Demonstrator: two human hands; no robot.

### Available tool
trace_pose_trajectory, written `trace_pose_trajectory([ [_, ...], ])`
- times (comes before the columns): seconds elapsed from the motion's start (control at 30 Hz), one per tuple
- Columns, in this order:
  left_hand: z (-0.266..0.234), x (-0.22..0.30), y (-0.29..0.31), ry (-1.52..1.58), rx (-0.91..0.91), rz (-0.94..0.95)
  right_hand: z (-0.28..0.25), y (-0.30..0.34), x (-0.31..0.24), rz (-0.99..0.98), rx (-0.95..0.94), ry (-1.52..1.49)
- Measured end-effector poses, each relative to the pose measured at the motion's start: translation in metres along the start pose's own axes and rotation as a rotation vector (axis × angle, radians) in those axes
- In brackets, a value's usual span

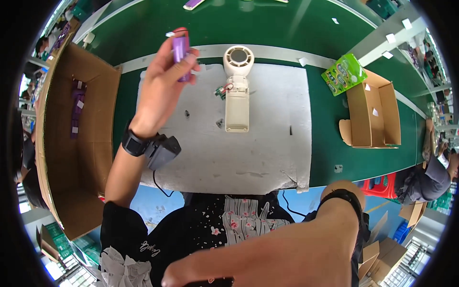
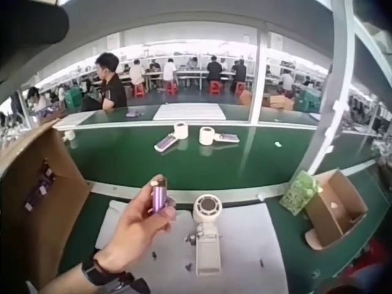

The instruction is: Assembling small handheld fans by connecting circuit boards and batteries into the housing.

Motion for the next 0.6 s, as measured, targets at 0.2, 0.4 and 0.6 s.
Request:
trace_pose_trajectory([
  [0.2,0.003,0.017,0.026,-0.041,-0.016,0.18,-0.031,0.026,0.031,0.142,0.316,0.227],
  [0.4,0.048,0.022,0.038,-0.529,-0.114,0.718,-0.068,0.074,0.132,0.558,1.048,-0.031],
  [0.6,0.029,-0.003,0.029,-0.779,-0.114,0.709,-0.097,0.113,0.156,0.879,1.146,-0.034],
])
Point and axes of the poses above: each hand's wrist, its own y-axis away from the middle knuckle, its own z-axis out of the palm, x = y × z, the point moved 6 cm from there along -y, towards the middle knuckle, and after that the axes turned 14 degrees about x, right-handed, at the moved point
